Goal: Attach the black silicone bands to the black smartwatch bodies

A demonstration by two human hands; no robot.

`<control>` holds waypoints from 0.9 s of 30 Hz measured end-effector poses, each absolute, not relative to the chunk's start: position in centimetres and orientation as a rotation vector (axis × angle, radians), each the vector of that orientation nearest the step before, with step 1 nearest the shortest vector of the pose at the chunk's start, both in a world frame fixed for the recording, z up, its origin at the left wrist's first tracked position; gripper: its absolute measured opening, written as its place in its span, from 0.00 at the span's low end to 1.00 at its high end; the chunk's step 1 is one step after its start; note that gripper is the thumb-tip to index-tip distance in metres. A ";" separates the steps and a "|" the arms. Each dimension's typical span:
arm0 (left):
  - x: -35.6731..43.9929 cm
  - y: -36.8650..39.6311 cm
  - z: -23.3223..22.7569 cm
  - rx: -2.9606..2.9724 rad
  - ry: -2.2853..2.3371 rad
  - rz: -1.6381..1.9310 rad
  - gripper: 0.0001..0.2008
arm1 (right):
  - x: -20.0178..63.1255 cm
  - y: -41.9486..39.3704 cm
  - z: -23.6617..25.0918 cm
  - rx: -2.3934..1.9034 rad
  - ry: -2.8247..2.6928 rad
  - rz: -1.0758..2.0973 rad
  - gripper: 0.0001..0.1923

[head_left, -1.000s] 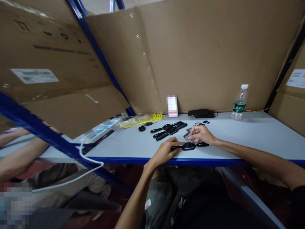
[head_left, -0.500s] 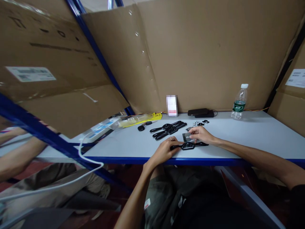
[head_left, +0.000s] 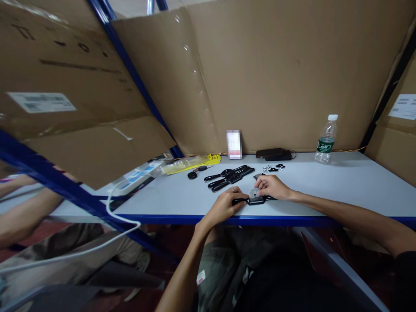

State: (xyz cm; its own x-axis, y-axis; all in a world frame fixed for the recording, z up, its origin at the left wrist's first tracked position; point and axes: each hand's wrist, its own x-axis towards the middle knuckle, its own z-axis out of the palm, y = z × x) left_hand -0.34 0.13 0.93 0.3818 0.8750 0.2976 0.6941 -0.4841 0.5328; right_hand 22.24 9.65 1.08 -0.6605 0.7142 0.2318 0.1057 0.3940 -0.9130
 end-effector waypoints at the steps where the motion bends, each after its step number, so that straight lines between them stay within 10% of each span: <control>1: -0.3 0.1 1.0 2.327 1.372 0.796 0.14 | 22.2 9.6 1.0 -0.706 -2.060 1.214 0.10; 27: -0.6 0.4 0.4 2.390 1.395 0.797 0.14 | 22.4 10.6 0.7 -0.820 -2.200 1.227 0.07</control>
